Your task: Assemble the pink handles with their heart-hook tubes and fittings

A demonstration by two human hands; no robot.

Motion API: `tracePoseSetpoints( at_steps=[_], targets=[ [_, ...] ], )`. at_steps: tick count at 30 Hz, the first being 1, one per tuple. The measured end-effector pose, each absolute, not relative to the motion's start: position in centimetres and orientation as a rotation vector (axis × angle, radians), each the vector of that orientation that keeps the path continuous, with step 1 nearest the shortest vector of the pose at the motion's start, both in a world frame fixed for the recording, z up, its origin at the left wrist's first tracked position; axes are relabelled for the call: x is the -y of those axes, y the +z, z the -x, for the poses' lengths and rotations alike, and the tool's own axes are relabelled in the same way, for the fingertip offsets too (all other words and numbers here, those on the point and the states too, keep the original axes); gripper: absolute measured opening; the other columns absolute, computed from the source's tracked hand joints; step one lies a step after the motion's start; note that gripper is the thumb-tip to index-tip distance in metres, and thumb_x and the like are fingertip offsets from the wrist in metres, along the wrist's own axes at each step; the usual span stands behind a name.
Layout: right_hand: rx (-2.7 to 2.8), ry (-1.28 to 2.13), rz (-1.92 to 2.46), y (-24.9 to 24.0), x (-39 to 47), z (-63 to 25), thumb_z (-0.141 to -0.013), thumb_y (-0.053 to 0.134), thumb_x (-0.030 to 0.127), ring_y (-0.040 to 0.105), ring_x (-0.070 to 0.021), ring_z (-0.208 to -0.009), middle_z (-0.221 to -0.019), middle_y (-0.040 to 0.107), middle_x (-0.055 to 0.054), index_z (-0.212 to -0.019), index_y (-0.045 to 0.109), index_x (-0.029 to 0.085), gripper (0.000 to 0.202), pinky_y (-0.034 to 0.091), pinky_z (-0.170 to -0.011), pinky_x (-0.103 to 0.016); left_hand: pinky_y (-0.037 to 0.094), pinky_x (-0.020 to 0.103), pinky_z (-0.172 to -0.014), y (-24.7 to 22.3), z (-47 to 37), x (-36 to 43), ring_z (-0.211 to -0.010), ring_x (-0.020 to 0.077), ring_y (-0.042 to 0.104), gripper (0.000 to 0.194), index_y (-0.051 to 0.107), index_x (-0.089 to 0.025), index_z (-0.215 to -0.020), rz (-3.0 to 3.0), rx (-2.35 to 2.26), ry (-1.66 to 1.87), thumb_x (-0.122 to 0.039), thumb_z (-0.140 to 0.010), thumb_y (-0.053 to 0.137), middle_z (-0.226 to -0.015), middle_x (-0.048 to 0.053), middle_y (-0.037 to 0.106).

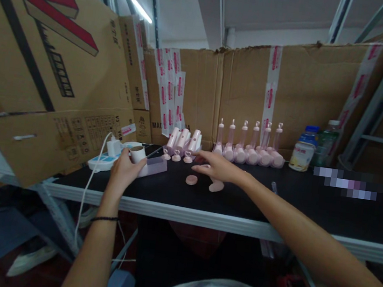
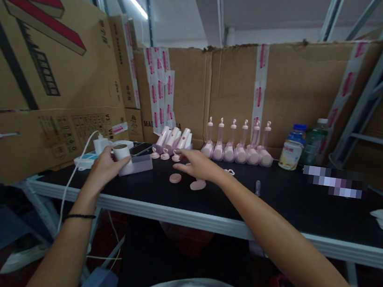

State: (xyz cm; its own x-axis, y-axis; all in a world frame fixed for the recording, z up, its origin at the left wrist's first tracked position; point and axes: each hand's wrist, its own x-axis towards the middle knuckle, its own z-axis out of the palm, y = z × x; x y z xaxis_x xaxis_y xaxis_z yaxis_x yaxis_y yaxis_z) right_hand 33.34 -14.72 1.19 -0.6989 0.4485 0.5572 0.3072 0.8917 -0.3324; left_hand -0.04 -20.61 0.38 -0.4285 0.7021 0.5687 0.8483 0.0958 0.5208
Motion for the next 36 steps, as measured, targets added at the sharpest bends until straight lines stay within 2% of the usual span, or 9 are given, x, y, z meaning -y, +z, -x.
tracePoseSetpoints(
  at_steps=[6, 10, 14, 18, 23, 26, 30, 33, 36],
  targets=[
    [2.513, 0.125, 0.800, 3.4, 12.2, -38.4, -0.090, 0.062, 0.016, 0.071, -0.0208, -0.090, -0.099, 0.078, -0.009, -0.106, 0.076, 0.014, 0.021, 0.051, -0.081, -0.029, 0.053, 0.046, -0.084, 0.1, 1.0, 20.2, -0.092, 0.0350, 0.070, 0.070, 0.052, -0.021, -0.123, 1.592, 2.161, -1.385, -0.058, -0.068, 0.075, -0.102, 0.013, 0.071],
    [2.674, 0.220, 1.016, 3.7, 11.1, -40.9, -0.080, 0.066, 0.008, 0.072, -0.0217, -0.094, -0.103, 0.079, -0.008, -0.103, 0.079, 0.015, 0.028, 0.052, -0.081, -0.026, 0.053, 0.049, -0.091, 0.6, 1.3, 20.7, -0.100, 0.0361, 0.069, 0.093, 0.044, -0.019, -0.138, 1.587, 2.089, -1.451, -0.059, -0.063, 0.082, -0.117, 0.017, 0.066],
    [2.763, 0.411, 1.116, 3.0, 10.9, -41.2, -0.072, 0.077, 0.014, 0.071, -0.0210, -0.093, -0.103, 0.078, -0.006, -0.107, 0.078, 0.016, 0.036, 0.052, -0.073, -0.024, 0.049, 0.056, -0.099, 2.1, 1.1, 22.4, -0.113, 0.0409, 0.063, 0.103, 0.041, -0.018, -0.144, 1.469, 1.964, -1.492, -0.061, -0.061, 0.084, -0.125, 0.019, 0.061],
    [2.811, 0.391, 1.128, 2.0, 10.8, -40.3, -0.071, 0.082, 0.021, 0.069, -0.0177, -0.083, -0.095, 0.077, -0.003, -0.103, 0.076, 0.017, 0.032, 0.047, -0.065, -0.023, 0.051, 0.053, -0.096, 3.6, -0.1, 24.2, -0.107, 0.0347, 0.064, 0.093, 0.043, -0.020, -0.143, 1.430, 1.760, -1.629, -0.053, -0.066, 0.086, -0.120, 0.013, 0.064],
    [2.780, 0.358, 0.987, 2.4, 10.6, -40.4, -0.075, 0.077, 0.017, 0.065, -0.0160, -0.079, -0.088, 0.073, -0.002, -0.096, 0.074, 0.016, 0.021, 0.046, -0.066, -0.023, 0.055, 0.041, -0.086, 4.8, -3.6, 25.8, -0.105, 0.0277, 0.067, 0.063, 0.051, -0.023, -0.130, 1.490, 1.407, -1.922, -0.036, -0.077, 0.083, -0.110, 0.005, 0.068],
    [2.614, 0.413, 0.775, 4.0, 11.4, -41.1, -0.083, 0.069, 0.019, 0.066, -0.0177, -0.086, -0.094, 0.074, -0.005, -0.100, 0.073, 0.015, 0.018, 0.049, -0.075, -0.027, 0.056, 0.037, -0.082, 5.2, -6.2, 26.6, -0.101, 0.0245, 0.069, 0.041, 0.054, -0.024, -0.121, 1.500, 1.258, -2.066, -0.034, -0.086, 0.074, -0.105, 0.003, 0.068],
    [2.278, 0.612, 0.482, 6.3, 13.9, -41.3, -0.089, 0.067, 0.034, 0.068, -0.0227, -0.104, -0.113, 0.075, -0.009, -0.113, 0.071, 0.013, 0.032, 0.051, -0.095, -0.037, 0.058, 0.037, -0.085, 5.0, -9.1, 27.2, -0.092, 0.0218, 0.071, 0.024, 0.057, -0.022, -0.111, 1.439, 1.168, -2.197, -0.032, -0.091, 0.065, -0.097, 0.002, 0.066],
    [2.105, 0.761, 0.379, 7.0, 16.2, -40.5, -0.086, 0.073, 0.044, 0.063, -0.0264, -0.122, -0.129, 0.071, -0.011, -0.122, 0.070, 0.016, 0.046, 0.044, -0.111, -0.044, 0.057, 0.037, -0.087, 4.3, -11.3, 27.2, -0.092, 0.0219, 0.070, 0.021, 0.063, -0.019, -0.105, 1.599, 1.169, -2.217, -0.035, -0.092, 0.064, -0.096, 0.004, 0.068],
    [2.079, 0.897, 0.355, 6.6, 17.9, -39.4, -0.082, 0.076, 0.048, 0.064, -0.0279, -0.122, -0.127, 0.073, -0.010, -0.121, 0.073, 0.019, 0.048, 0.045, -0.113, -0.046, 0.056, 0.038, -0.094, 3.3, -13.5, 27.0, -0.108, 0.0251, 0.068, 0.031, 0.067, -0.021, -0.115, 2.034, 1.121, -2.113, -0.039, -0.090, 0.069, -0.115, 0.008, 0.070]
  ],
)
